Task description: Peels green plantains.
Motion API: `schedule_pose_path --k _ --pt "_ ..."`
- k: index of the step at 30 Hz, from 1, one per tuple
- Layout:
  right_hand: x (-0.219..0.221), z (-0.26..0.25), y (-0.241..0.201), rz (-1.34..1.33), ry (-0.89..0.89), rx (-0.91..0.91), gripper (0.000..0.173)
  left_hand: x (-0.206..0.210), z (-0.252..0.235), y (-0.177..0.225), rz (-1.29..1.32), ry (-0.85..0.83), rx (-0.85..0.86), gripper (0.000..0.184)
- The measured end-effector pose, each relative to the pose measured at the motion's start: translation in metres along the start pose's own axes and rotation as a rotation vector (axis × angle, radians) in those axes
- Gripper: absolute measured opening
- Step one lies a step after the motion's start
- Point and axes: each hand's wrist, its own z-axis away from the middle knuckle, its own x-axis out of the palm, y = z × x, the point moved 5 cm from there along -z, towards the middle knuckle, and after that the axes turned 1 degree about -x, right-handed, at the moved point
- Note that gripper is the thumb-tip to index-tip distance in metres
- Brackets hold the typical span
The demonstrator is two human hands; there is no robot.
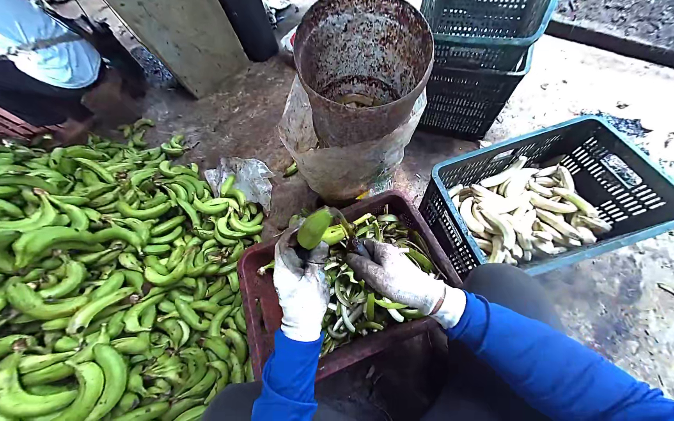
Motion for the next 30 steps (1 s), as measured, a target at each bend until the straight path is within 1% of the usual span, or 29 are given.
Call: schedule_pose_path --k 2,3,4,5,6,8,9,10,12,14,15,17,18,20,22,24,25,27,28,30 --pt "-0.001 -0.005 0.013 0.047 -0.097 0.135 0.042 -0.01 -0.008 0.004 0.181 0.029 -0.057 0.052" --pt "-0.003 -0.006 0.017 0.093 -0.093 0.128 0.047 -0.017 -0.014 0.007 0.261 0.023 -0.072 0.052" --pt "-0.004 -0.005 0.015 0.126 -0.06 0.064 0.051 -0.024 -0.019 0.01 0.335 -0.008 -0.097 0.053" --pt "-0.005 -0.003 0.009 0.156 -0.01 -0.036 0.051 -0.03 -0.022 0.011 0.418 -0.043 -0.139 0.055" --pt "-0.007 -0.001 0.001 0.197 0.05 -0.159 0.048 -0.035 -0.024 0.008 0.504 -0.049 -0.197 0.05" --pt "-0.007 0.004 -0.013 0.301 0.125 -0.4 0.042 -0.039 -0.022 -0.003 0.607 -0.02 -0.316 0.036" --pt "-0.004 0.007 -0.019 0.351 0.124 -0.493 0.044 -0.039 -0.019 -0.008 0.601 0.008 -0.364 0.031" --pt "0.0 0.01 -0.023 0.395 0.115 -0.563 0.047 -0.037 -0.017 -0.012 0.57 0.041 -0.41 0.029" --pt "0.008 0.015 -0.029 0.475 0.083 -0.644 0.047 -0.031 -0.016 -0.015 0.518 0.052 -0.483 0.037" --pt "0.015 0.015 -0.028 0.524 0.025 -0.636 0.048 -0.025 -0.013 -0.012 0.467 -0.007 -0.493 0.041" --pt "0.016 0.013 -0.027 0.527 0.006 -0.613 0.048 -0.022 -0.011 -0.008 0.421 -0.036 -0.461 0.042" --pt "0.015 0.011 -0.025 0.523 0.026 -0.593 0.048 -0.016 -0.003 -0.002 0.362 -0.117 -0.398 0.039" --pt "0.013 0.009 -0.024 0.536 0.069 -0.599 0.047 -0.013 -0.001 -0.001 0.371 -0.131 -0.396 0.037" --pt "0.005 0.003 -0.023 0.602 0.227 -0.632 0.044 -0.006 0.001 -0.003 0.391 -0.131 -0.406 0.034" --pt "-0.011 -0.004 -0.024 0.694 0.446 -0.64 0.043 -0.001 0.003 -0.008 0.406 -0.124 -0.444 0.036" --pt "-0.034 -0.011 -0.026 0.712 0.623 -0.562 0.043 0.0 0.004 -0.013 0.373 -0.053 -0.542 0.039" --pt "-0.049 -0.012 -0.027 0.694 0.676 -0.472 0.045 0.0 0.005 -0.016 0.393 -0.053 -0.587 0.041" --pt "-0.077 -0.011 -0.026 0.618 0.681 -0.284 0.051 -0.005 0.006 -0.019 0.473 -0.097 -0.656 0.047" --pt "-0.083 -0.008 -0.027 0.576 0.65 -0.256 0.051 -0.008 0.005 -0.02 0.512 -0.126 -0.658 0.048" --pt "-0.074 -0.002 -0.029 0.454 0.519 -0.277 0.04 -0.011 -0.001 -0.019 0.582 -0.14 -0.613 0.041"
